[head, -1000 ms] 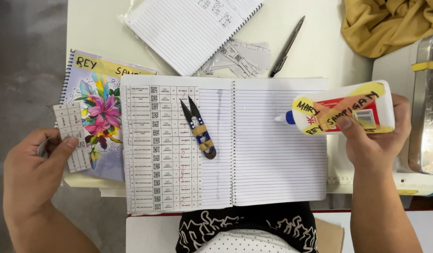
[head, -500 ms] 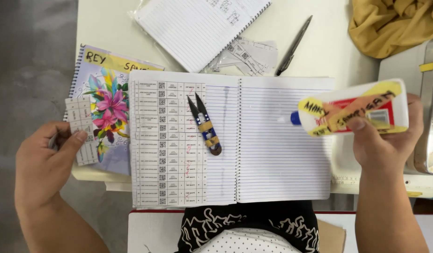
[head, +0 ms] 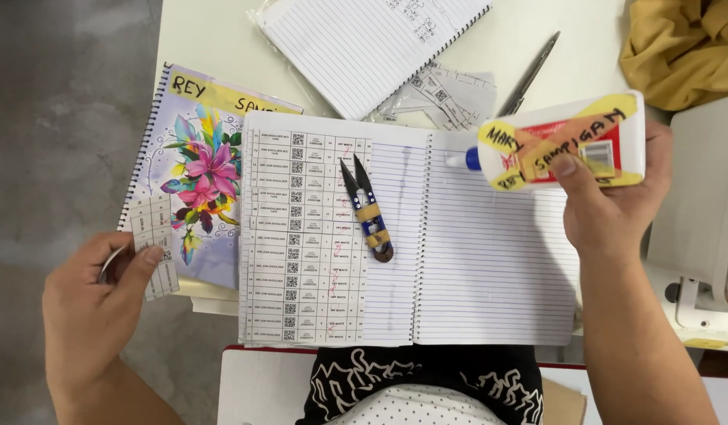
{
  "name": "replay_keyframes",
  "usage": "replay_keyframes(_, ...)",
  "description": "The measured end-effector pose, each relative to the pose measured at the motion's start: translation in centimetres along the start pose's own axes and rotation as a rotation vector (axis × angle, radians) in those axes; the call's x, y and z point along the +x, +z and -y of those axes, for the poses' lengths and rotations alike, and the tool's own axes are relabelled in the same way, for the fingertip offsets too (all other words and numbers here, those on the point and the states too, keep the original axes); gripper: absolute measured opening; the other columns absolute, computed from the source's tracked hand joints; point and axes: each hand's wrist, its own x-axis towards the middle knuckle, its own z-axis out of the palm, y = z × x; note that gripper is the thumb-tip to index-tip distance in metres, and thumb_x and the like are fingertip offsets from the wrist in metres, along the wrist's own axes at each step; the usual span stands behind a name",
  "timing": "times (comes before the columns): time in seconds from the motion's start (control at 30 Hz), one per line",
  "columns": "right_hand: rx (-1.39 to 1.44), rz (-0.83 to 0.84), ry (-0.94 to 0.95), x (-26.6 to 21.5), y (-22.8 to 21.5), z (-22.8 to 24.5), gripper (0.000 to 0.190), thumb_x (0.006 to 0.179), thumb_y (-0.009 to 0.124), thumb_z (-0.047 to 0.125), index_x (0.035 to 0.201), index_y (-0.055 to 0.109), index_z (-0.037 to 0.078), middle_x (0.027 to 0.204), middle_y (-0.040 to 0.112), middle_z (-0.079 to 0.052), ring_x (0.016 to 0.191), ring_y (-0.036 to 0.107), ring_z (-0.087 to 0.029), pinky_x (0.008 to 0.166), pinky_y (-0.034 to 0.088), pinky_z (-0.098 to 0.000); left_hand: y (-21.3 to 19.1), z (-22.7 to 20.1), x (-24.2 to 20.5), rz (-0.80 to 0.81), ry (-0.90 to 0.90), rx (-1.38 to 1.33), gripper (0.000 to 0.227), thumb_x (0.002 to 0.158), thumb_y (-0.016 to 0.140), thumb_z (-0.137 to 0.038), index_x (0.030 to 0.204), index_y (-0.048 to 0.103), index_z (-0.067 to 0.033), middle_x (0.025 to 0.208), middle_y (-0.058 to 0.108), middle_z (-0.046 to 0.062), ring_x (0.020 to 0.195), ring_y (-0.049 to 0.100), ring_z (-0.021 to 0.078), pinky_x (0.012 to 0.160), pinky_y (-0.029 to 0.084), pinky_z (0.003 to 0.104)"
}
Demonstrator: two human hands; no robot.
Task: The person applies glue from a bottle onto a lined notebook page and presses a small paper label onto it. They then use scissors to trim the edges of the label and continue gluing and cutting additional labels.
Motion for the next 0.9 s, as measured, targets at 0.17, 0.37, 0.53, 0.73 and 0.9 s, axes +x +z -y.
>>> replay_keyframes(0.17,-0.073,0.064,0.143,-3.5,-2.2,1.3,0.055,0.086,0.078,0.010,0.125,0.039,0.005,0.112,0.059,-0.013,0.100,0.062,-0.018,0.083,0.059,-0.0351,-0.3,1.1,-0.9,-0.011,0.058,0.026,0.015,0.105,0.075,-0.017,0.107,0.067,-0.0050,0.087,0.056,0.000,0.079,0.048,0.0120,0.074,0.038,0.029)
replay_keyframes(0.37,-0.028,0.113,-0.114,0.8,0.2,-0.2,0.046,0.101,0.074,0.002,0.129,0.037,0.006,0.117,0.055,-0.014,0.107,0.060,-0.023,0.093,0.057,-0.0381,-0.5,1.0,-1.8,0.002,0.058,0.038,0.013,0.103,0.074,-0.017,0.104,0.068,-0.0051,0.081,0.052,0.001,0.076,0.046,0.0123,0.072,0.037,0.029)
replay_keyframes(0.53,-0.050,0.081,-0.003,-2.6,-1.3,1.0,0.050,0.098,0.075,0.002,0.129,0.036,0.006,0.116,0.053,-0.013,0.107,0.058,-0.021,0.093,0.058,-0.0388,-0.5,2.1,-2.7,-0.003,0.120,0.017,0.012,0.107,0.074,-0.010,0.105,0.064,-0.0032,0.084,0.051,0.001,0.078,0.044,0.0127,0.075,0.037,0.028)
replay_keyframes(0.73,-0.364,0.153,0.131,-12.0,-5.1,4.4,0.070,0.072,0.083,0.016,0.125,0.043,-0.006,0.104,0.064,-0.016,0.087,0.063,-0.019,0.070,0.051,-0.0288,-0.5,2.5,-4.0,0.014,0.081,0.084,0.011,0.109,0.076,-0.010,0.115,0.070,-0.0029,0.092,0.060,0.003,0.083,0.050,0.0137,0.077,0.041,0.030)
replay_keyframes(0.9,-0.372,0.124,0.036,-11.0,-4.5,4.3,0.052,0.088,0.075,0.007,0.126,0.040,-0.002,0.099,0.055,-0.013,0.085,0.060,-0.018,0.061,0.051,-0.0269,-0.5,2.5,-4.7,0.019,0.123,0.046,0.012,0.111,0.075,-0.007,0.120,0.070,-0.0012,0.101,0.063,0.004,0.087,0.052,0.0138,0.081,0.043,0.029)
